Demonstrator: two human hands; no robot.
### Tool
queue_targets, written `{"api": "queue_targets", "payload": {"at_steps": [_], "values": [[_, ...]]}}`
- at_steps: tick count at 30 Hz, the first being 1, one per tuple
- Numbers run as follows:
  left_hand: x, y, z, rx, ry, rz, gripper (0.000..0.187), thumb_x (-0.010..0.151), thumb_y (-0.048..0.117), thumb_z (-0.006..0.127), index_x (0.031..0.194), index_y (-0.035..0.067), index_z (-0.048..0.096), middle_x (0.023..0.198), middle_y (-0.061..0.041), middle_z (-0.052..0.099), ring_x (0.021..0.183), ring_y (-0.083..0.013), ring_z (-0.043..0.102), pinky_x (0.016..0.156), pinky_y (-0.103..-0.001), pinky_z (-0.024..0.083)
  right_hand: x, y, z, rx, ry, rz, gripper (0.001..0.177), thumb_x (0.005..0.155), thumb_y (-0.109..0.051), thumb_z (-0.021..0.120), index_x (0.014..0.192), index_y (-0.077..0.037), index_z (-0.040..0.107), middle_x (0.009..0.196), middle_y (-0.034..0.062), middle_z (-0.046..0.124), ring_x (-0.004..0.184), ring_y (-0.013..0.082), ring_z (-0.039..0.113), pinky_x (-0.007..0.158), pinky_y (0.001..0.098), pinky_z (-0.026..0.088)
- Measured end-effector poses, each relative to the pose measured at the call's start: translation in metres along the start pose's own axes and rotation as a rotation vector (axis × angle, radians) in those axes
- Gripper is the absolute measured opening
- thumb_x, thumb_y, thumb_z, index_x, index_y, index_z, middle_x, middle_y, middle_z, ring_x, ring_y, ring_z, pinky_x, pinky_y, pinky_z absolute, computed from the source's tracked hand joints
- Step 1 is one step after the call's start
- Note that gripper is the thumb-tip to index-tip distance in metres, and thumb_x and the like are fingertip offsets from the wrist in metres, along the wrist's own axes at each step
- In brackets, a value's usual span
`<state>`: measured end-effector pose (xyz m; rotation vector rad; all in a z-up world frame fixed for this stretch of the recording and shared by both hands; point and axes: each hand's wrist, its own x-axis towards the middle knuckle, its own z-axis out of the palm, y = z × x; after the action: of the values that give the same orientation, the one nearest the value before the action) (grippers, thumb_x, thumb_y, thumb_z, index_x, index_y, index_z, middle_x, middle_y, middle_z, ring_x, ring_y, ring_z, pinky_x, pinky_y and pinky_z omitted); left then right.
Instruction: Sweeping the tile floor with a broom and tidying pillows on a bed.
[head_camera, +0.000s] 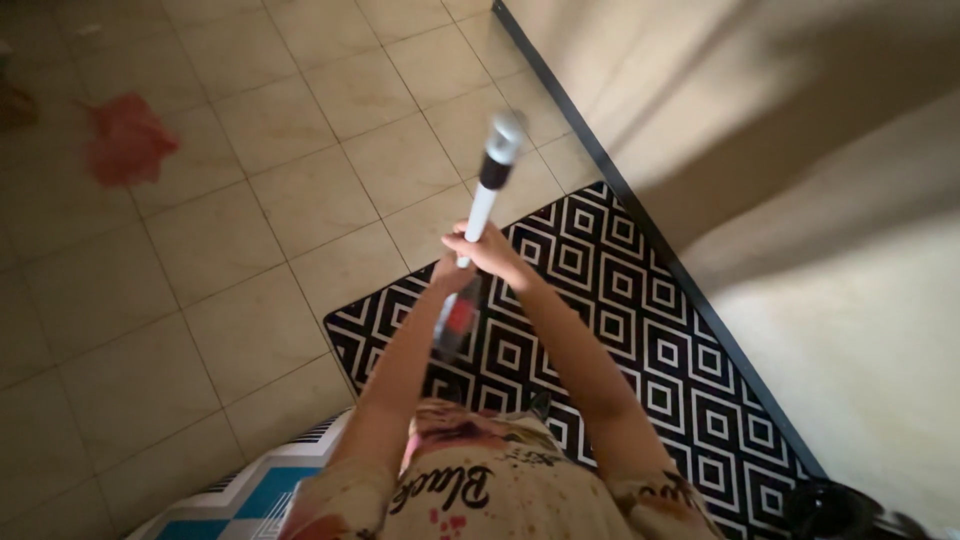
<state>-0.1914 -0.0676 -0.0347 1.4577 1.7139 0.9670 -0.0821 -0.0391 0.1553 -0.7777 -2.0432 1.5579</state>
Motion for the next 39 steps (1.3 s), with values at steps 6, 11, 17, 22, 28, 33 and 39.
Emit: {"api": "queue_targets", "payload": {"at_steps": [6, 11, 17, 22, 28, 33, 39], "values": [[-0.001, 0.000, -0.049, 0.175, -0.101, -0.225, 0.041, 0.087, 0.042, 0.067, 0.114, 0.012, 0.074, 0.109, -0.021, 0.073, 0.106, -0.0401, 0.070, 0.084, -0.051, 0.056, -0.002, 0.045, 0.005, -0.019, 0.003, -0.023, 0.031, 0.099, -0.025, 0.068, 0.075, -0.006, 0.061, 0.065, -0.0006, 0.060, 0.059, 0.0093, 0.051, 0.052, 0.0266, 0.039], [0.025, 0.024, -0.004, 0.411, -0.145, -0.095, 0.031, 0.088, 0.036, 0.066, 0.101, 0.011, 0.079, 0.100, -0.019, 0.075, 0.099, -0.0397, 0.072, 0.084, -0.051, 0.058, -0.046, 0.024, -0.057, 0.034, 0.148, 0.010, 0.023, 0.096, -0.021, 0.068, 0.078, -0.007, 0.066, 0.067, -0.0019, 0.060, 0.064, 0.0088, 0.052, 0.058, 0.0288, 0.041], [0.067, 0.132, 0.080, 0.479, -0.172, 0.087, 0.027, 0.089, 0.036, 0.064, 0.095, 0.013, 0.078, 0.093, -0.016, 0.076, 0.090, -0.0391, 0.074, 0.079, -0.052, 0.058, -0.102, -0.015, -0.178, 0.139, 0.545, 0.134, 0.021, 0.090, -0.018, 0.069, 0.072, -0.008, 0.067, 0.067, -0.0018, 0.059, 0.061, 0.0090, 0.051, 0.055, 0.0286, 0.039], [0.112, 0.209, 0.190, 0.391, -0.198, 0.192, 0.031, 0.087, 0.035, 0.069, 0.088, 0.005, 0.073, 0.087, -0.018, 0.074, 0.083, -0.0397, 0.072, 0.071, -0.052, 0.056, -0.131, -0.067, -0.266, 0.137, 0.695, 0.030, 0.032, 0.095, -0.023, 0.072, 0.068, -0.007, 0.065, 0.062, -0.0001, 0.060, 0.057, 0.0099, 0.055, 0.054, 0.0272, 0.042], [0.127, 0.217, 0.260, -0.129, -0.476, 0.491, 0.022, 0.101, 0.027, 0.059, 0.107, 0.007, 0.065, 0.103, -0.010, 0.068, 0.097, -0.0251, 0.066, 0.084, -0.041, 0.054, -0.126, -0.005, -0.298, -0.257, 0.975, 0.251, 0.032, 0.084, -0.032, 0.080, 0.075, -0.004, 0.067, 0.062, 0.0016, 0.065, 0.058, 0.0115, 0.061, 0.052, 0.0335, 0.050], [0.118, 0.315, 0.230, 0.004, -0.440, 0.436, 0.021, 0.101, 0.026, 0.058, 0.105, 0.008, 0.067, 0.101, -0.012, 0.069, 0.096, -0.0279, 0.067, 0.082, -0.043, 0.055, -0.117, 0.099, -0.296, -0.313, 0.535, 0.198, 0.030, 0.087, -0.031, 0.081, 0.082, -0.005, 0.067, 0.068, 0.0032, 0.068, 0.063, 0.0145, 0.061, 0.057, 0.0352, 0.049], [0.135, 0.312, 0.187, 0.175, -0.356, 0.347, 0.021, 0.100, 0.025, 0.057, 0.102, 0.008, 0.070, 0.098, -0.014, 0.070, 0.094, -0.0313, 0.068, 0.079, -0.046, 0.055, -0.094, 0.080, -0.292, -0.181, 0.291, 0.246, 0.027, 0.092, -0.029, 0.075, 0.077, -0.011, 0.062, 0.071, 0.0002, 0.067, 0.066, 0.0133, 0.064, 0.064, 0.0289, 0.055]]}}
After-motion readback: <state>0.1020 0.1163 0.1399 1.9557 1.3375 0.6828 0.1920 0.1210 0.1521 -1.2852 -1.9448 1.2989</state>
